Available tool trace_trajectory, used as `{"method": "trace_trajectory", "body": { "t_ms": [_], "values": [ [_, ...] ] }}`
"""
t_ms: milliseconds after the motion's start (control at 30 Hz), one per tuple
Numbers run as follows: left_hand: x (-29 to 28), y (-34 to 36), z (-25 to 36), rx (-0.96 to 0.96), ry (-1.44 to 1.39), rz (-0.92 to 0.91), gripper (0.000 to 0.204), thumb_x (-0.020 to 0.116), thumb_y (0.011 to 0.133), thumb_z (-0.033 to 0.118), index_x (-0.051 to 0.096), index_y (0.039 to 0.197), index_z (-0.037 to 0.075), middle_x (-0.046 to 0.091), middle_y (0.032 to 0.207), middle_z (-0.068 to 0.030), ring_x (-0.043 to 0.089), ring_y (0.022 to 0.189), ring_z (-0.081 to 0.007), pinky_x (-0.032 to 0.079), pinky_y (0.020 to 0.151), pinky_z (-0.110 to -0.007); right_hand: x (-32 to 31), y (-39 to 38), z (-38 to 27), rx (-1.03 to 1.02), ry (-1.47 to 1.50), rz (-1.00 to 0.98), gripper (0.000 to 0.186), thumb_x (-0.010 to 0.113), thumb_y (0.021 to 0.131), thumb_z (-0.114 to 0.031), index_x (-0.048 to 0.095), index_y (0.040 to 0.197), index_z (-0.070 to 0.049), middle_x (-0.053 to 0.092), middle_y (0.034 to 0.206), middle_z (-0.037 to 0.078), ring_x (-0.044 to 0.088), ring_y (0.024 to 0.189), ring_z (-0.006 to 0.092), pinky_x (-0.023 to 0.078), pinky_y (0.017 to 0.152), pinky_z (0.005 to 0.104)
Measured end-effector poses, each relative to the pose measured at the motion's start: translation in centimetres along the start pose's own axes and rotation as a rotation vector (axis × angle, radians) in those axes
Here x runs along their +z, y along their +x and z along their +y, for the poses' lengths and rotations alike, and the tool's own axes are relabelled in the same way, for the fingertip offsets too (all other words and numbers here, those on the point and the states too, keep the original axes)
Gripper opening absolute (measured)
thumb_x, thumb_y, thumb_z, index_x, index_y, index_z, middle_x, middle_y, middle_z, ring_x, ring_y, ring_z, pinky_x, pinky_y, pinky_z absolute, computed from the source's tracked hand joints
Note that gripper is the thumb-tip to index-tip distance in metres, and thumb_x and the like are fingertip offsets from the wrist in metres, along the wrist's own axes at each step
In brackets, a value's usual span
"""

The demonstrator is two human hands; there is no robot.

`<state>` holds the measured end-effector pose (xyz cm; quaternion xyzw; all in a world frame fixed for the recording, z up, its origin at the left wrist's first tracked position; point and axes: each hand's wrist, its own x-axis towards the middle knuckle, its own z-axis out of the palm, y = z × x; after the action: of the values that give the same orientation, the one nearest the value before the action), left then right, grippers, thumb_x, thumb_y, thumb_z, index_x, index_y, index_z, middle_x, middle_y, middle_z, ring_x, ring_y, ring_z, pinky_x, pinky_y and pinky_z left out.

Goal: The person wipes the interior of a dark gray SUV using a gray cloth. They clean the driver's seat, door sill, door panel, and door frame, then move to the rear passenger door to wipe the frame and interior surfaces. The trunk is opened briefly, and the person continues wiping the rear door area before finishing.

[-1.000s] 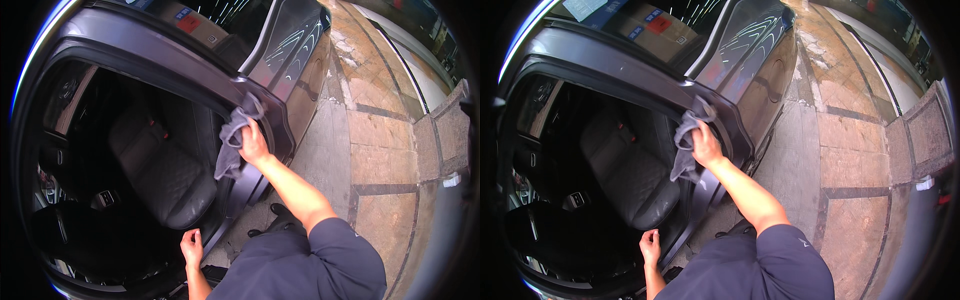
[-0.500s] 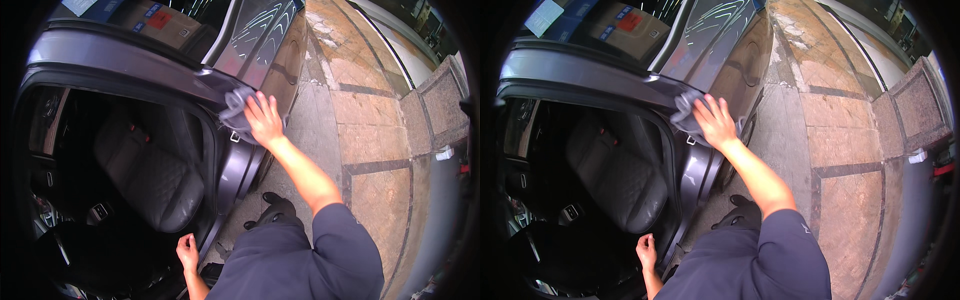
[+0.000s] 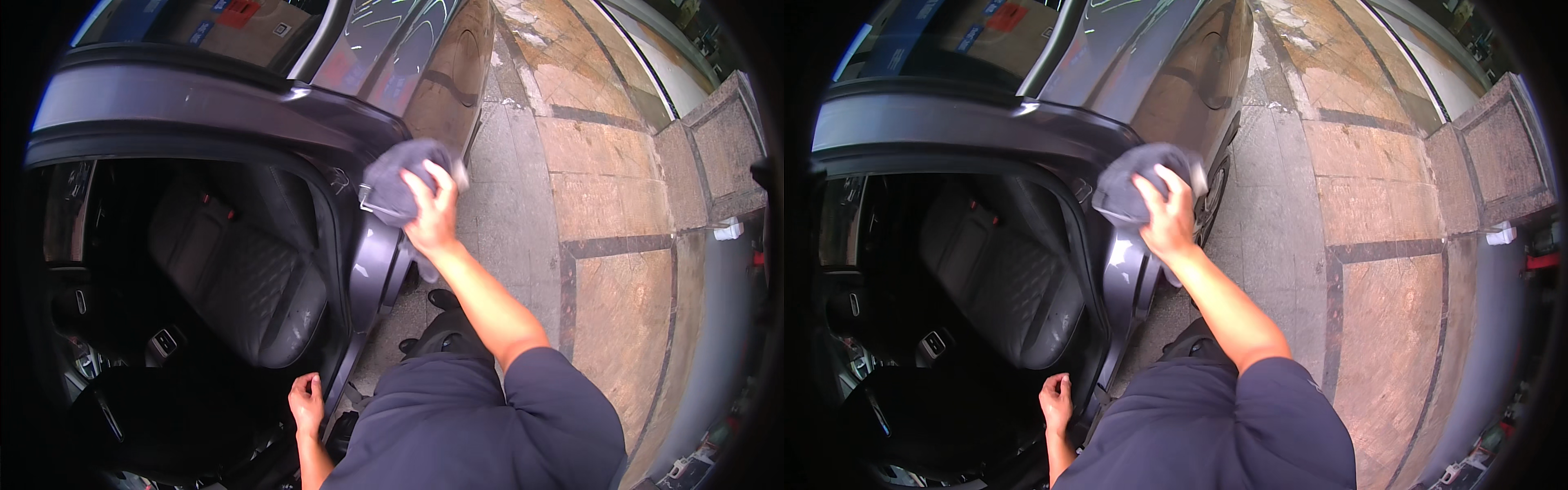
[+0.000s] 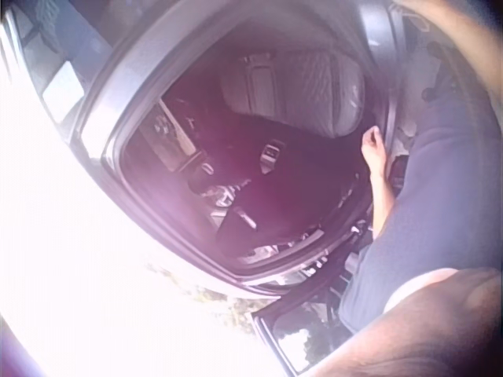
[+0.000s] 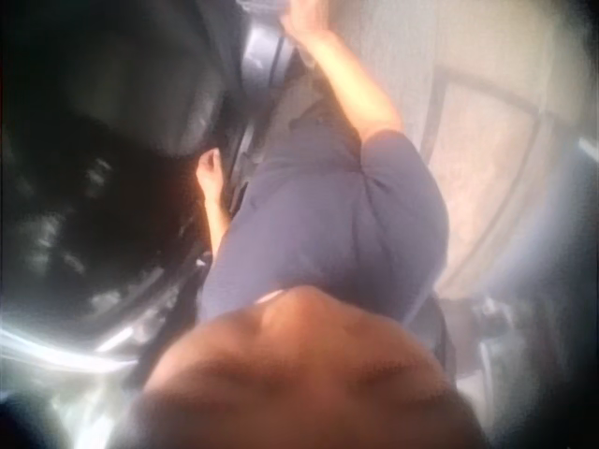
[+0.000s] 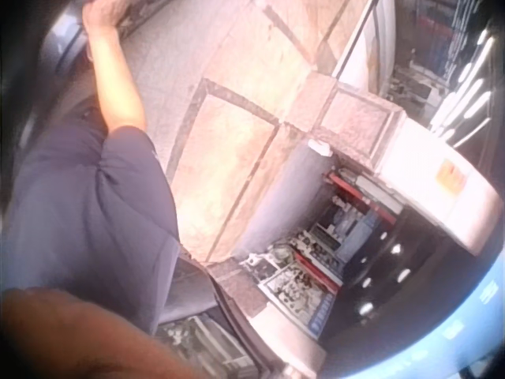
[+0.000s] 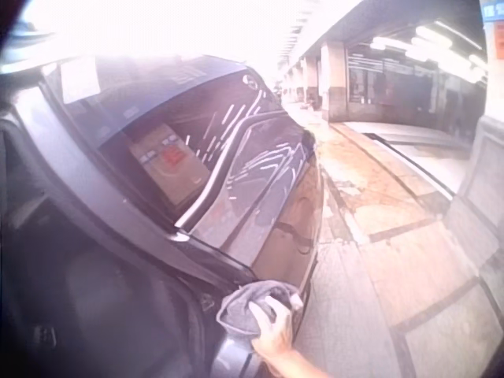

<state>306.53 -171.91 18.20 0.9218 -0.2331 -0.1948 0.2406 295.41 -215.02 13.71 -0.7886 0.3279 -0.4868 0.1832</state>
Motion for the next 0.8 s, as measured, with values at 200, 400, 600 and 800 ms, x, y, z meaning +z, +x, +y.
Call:
{"method": "trace_trajectory", "body": {
  "t_ms": [200,400,600,800],
  "values": [
    [0.2,0.9,1.7,0.026,-0.018,0.023,0.020,0.063,0.093,0.017,0.070,0.097,-0.002,0.069,0.092,-0.0171,0.068,0.081,-0.0287,0.052,0.075,-0.035,1.7,-8.7,2.1,0.376,-0.210,-0.518,0.055,0.071,0.069,-0.004,0.060,0.123,-0.001,0.047,0.135,0.023,0.050,0.121,0.0416,0.043,0.105,0.0437],
    [1.1,-0.6,0.2,-0.016,-0.022,-0.041,0.020,0.063,0.093,0.018,0.070,0.097,-0.001,0.069,0.091,-0.0161,0.068,0.082,-0.0278,0.052,0.075,-0.035,2.1,-11.8,-0.1,0.694,0.174,-0.367,0.057,0.075,0.072,-0.003,0.056,0.125,0.001,0.053,0.123,0.019,0.057,0.112,0.0379,0.048,0.097,0.0403],
    [1.2,-1.3,-0.7,-0.074,-0.028,-0.010,0.020,0.063,0.092,0.017,0.070,0.096,-0.001,0.069,0.090,-0.0160,0.068,0.083,-0.0278,0.052,0.076,-0.034,5.1,-9.0,-0.4,0.464,-0.211,-0.478,0.045,0.074,0.080,-0.019,0.060,0.110,0.011,0.044,0.129,0.027,0.054,0.112,0.0444,0.047,0.097,0.0448],
    [1.9,-2.6,-0.9,-0.071,-0.007,0.007,0.020,0.063,0.092,0.018,0.070,0.096,-0.001,0.069,0.087,-0.0159,0.068,0.078,-0.0260,0.052,0.072,-0.034,4.0,-10.4,-6.9,0.572,0.335,-0.304,0.025,0.069,0.080,-0.011,0.068,0.103,-0.001,0.066,0.099,0.023,0.065,0.090,0.0424,0.053,0.081,0.0456]
  ]
}}
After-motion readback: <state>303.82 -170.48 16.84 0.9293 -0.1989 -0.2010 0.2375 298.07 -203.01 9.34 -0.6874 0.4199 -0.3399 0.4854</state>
